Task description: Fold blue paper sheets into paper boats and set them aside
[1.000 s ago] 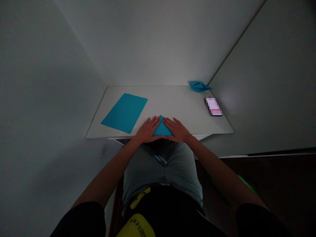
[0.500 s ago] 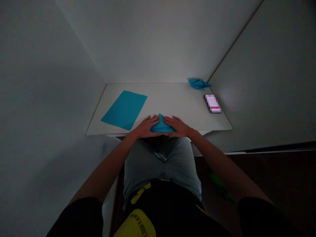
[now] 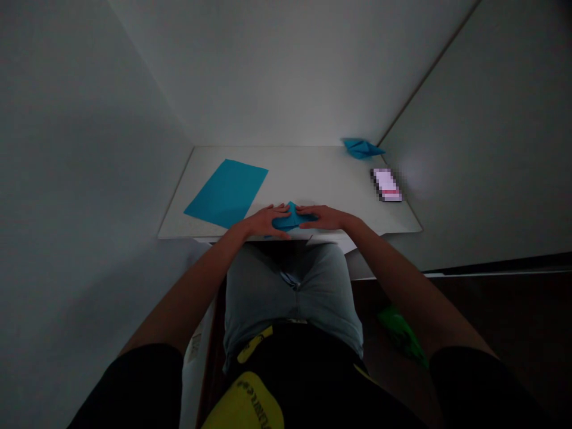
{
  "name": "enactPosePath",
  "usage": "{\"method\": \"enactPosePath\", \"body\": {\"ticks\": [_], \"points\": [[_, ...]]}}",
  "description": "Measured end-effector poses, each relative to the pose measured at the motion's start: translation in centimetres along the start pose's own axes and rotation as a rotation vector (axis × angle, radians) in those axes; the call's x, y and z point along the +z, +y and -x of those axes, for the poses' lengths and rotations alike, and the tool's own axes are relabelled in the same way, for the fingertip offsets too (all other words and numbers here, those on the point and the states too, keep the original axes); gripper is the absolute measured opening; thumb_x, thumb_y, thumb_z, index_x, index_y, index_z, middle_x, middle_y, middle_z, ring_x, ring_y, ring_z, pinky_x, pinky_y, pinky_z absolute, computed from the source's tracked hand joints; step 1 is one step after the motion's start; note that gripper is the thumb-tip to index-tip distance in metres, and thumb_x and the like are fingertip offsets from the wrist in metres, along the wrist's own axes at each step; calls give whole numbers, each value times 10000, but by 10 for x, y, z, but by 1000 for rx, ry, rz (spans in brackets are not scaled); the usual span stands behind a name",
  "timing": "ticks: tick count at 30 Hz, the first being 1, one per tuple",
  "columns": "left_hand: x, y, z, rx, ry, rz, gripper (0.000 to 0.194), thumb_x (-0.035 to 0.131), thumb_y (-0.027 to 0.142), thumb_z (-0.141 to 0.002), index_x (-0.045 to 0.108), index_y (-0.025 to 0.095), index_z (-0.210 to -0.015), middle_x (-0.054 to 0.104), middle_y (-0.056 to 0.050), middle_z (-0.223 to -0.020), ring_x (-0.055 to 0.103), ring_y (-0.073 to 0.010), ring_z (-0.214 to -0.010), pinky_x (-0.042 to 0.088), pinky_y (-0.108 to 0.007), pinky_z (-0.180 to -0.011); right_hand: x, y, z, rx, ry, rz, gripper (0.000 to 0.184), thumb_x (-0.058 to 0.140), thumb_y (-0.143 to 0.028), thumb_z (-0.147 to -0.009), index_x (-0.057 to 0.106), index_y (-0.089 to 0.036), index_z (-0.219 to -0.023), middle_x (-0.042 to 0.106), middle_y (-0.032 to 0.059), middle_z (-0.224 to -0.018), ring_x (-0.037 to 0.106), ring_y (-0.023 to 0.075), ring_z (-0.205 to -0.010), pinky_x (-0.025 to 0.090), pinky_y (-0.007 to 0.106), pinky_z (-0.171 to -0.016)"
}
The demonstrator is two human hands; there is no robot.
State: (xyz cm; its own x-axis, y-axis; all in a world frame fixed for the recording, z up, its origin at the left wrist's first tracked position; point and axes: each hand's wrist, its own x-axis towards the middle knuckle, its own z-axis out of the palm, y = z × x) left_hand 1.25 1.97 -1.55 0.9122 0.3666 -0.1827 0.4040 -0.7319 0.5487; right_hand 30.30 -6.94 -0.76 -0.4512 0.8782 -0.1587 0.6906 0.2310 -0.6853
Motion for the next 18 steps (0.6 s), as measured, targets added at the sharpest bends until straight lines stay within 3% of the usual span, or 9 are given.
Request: {"method": "enactPosePath", "body": {"ticks": [6,10,18], "points": [[-5,2,-3,-24,-31,27,859,523,792,-999,453,267,-1675,228,-99,-1804,173,-299,-1702,125,-528,-1371,-9,-4,-3,6,3,-21,486,661,-598,-1021,735,-352,-1433,639,4,-1573,627,309,-1427,438,547,-1274],[-10,5,-5,-47,-76,57,765,386,751,-1066,477,276,-1658,213,-73,-1804,165,-273,-1704,121,-520,-1374,-11,-11,-3,23,-20,-26,504,688,-644,-987,771,-342,-1382,622,11,-1593,624,330,-1426,450,543,-1261],[-12,6,-6,-45,-96,49,704,316,677,-1097,449,290,-1671,193,-43,-1816,146,-253,-1708,105,-502,-1378,-13,-2,-7,82,-13,-137,546,669,-686,-979,754,-361,-1409,646,5,-1568,609,324,-1438,417,547,-1284]]}}
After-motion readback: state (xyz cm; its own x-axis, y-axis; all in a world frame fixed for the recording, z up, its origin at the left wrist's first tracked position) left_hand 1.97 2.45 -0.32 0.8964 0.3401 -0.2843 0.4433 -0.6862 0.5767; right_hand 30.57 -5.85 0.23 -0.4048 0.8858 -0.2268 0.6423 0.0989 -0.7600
